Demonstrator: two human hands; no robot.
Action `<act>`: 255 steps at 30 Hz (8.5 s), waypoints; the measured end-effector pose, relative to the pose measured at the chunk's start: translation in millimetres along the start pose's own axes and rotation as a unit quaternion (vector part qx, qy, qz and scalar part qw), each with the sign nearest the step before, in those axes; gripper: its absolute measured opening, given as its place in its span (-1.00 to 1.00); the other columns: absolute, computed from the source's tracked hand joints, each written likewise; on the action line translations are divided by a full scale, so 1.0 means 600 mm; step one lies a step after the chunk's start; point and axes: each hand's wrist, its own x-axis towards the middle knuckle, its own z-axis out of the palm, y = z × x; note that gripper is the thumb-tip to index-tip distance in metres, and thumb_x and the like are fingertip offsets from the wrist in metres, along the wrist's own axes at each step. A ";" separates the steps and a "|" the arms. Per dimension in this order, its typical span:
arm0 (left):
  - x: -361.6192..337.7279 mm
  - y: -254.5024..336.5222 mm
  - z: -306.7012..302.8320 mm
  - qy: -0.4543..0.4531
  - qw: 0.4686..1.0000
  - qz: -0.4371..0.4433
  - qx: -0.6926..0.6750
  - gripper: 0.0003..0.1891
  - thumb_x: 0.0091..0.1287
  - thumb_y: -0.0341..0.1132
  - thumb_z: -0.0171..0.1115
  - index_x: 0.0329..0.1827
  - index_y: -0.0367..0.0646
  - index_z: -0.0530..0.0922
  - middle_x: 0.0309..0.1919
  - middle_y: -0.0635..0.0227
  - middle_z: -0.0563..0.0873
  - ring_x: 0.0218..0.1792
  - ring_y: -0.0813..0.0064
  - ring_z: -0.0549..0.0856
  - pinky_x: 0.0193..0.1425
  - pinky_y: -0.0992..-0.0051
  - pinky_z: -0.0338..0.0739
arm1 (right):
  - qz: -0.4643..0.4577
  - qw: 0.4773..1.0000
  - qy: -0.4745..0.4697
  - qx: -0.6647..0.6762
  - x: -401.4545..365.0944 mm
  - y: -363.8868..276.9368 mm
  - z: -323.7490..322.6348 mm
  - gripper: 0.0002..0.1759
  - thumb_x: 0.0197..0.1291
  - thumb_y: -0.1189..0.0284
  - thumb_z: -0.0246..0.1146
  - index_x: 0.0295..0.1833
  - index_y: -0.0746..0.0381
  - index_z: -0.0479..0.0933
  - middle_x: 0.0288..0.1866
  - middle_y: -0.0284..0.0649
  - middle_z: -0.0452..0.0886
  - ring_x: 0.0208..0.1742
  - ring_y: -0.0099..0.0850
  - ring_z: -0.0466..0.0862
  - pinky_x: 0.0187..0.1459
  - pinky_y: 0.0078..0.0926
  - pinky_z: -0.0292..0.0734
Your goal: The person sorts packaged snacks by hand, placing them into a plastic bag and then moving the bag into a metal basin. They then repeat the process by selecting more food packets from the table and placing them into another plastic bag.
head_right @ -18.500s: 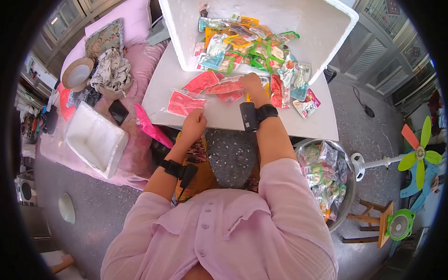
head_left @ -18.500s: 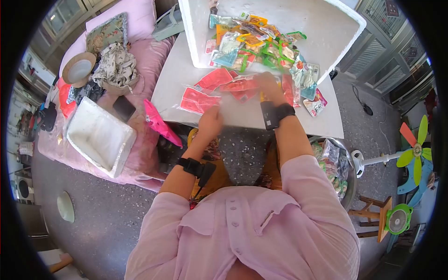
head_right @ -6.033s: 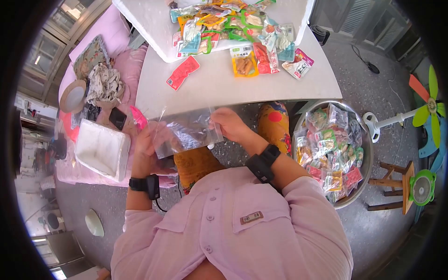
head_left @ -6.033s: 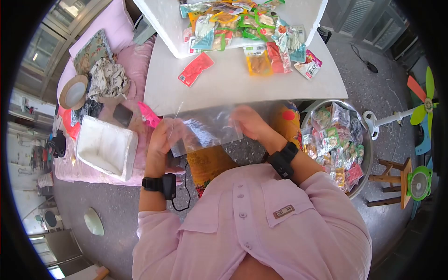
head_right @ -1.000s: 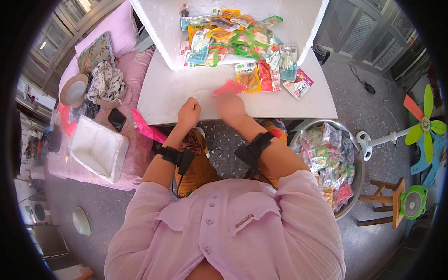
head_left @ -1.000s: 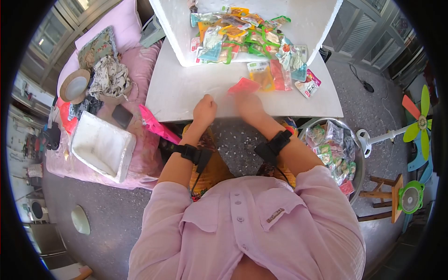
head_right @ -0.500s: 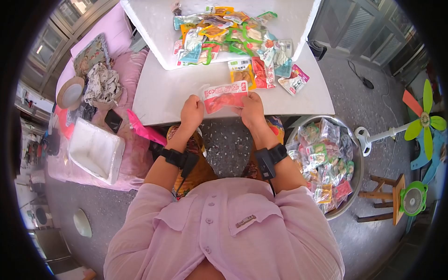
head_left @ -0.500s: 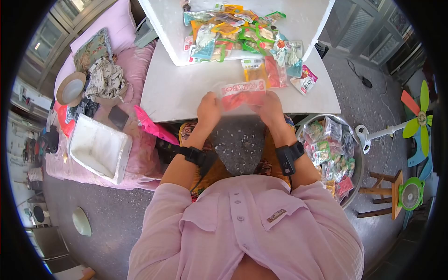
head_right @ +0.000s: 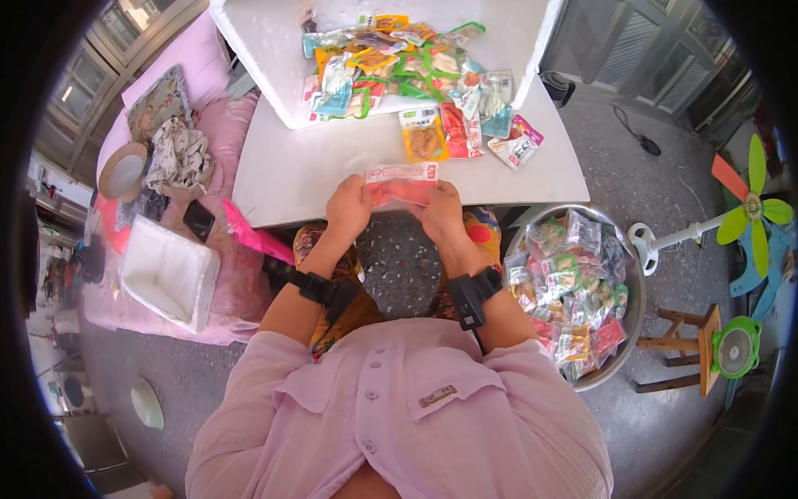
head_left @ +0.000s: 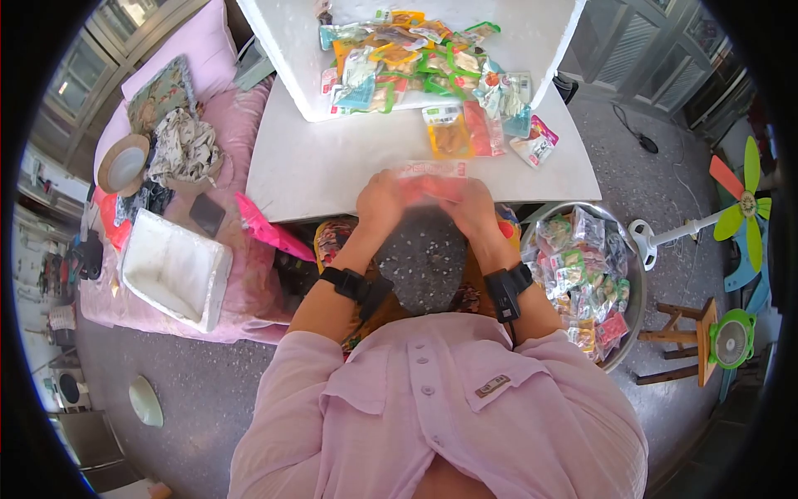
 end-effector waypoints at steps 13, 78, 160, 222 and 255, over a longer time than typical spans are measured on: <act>-0.003 0.028 -0.020 -0.064 0.995 0.069 0.041 -0.91 0.03 -0.37 -0.06 -0.49 -0.21 0.34 -0.50 0.11 0.51 -0.46 0.08 0.51 -0.41 0.18 0.37 | 0.108 0.953 -0.089 -0.268 -0.033 -0.013 0.065 -0.82 0.00 0.38 0.04 -0.50 0.27 0.41 -0.55 -0.32 0.43 -0.61 -0.60 0.38 -0.69 -0.72 0.22; -0.002 -0.051 0.040 0.005 0.997 0.050 -0.060 -0.86 0.00 -0.33 0.04 -0.44 -0.20 0.36 -0.53 0.18 0.46 -0.43 0.20 0.47 -0.39 0.31 0.34 | -0.230 0.608 0.276 -0.708 0.137 -0.106 -0.098 -0.58 -0.19 0.25 0.15 -0.22 0.30 0.32 -0.24 -0.05 0.44 -0.15 -0.12 0.45 -0.17 -0.24 0.37; 0.011 -0.034 0.029 0.050 0.993 0.052 -0.089 -0.92 0.07 -0.39 -0.02 -0.45 -0.20 0.39 -0.54 0.11 0.49 -0.48 0.09 0.50 -0.41 0.24 0.36 | -0.128 0.937 -0.036 -0.324 0.313 -0.046 0.095 -0.92 -0.06 0.49 0.06 -0.43 0.27 0.38 -0.56 -0.25 0.42 -0.48 -0.44 0.52 -0.60 -0.53 0.36; -0.019 0.074 -0.012 -0.240 0.581 -0.168 -0.760 -0.79 0.14 -0.47 -0.04 -0.14 -0.22 0.37 -0.29 0.35 0.53 -0.28 0.53 0.55 -0.17 0.50 0.46 | 0.057 0.985 -0.161 -0.029 -0.036 -0.134 -0.027 -0.73 0.01 0.45 0.13 -0.13 0.20 0.32 -0.27 -0.28 0.47 -0.26 -0.51 0.49 -0.26 -0.54 0.43; -0.010 0.022 -0.011 -0.084 0.996 -0.014 0.040 -0.84 0.04 -0.32 -0.07 -0.40 -0.20 0.41 -0.43 0.12 0.52 -0.36 0.12 0.52 -0.31 0.22 0.40 | 0.066 0.984 -0.092 -0.134 -0.068 -0.081 -0.054 -0.82 0.10 0.46 0.00 -0.16 0.24 0.38 -0.39 -0.36 0.50 -0.49 -0.65 0.48 -0.54 -0.73 0.39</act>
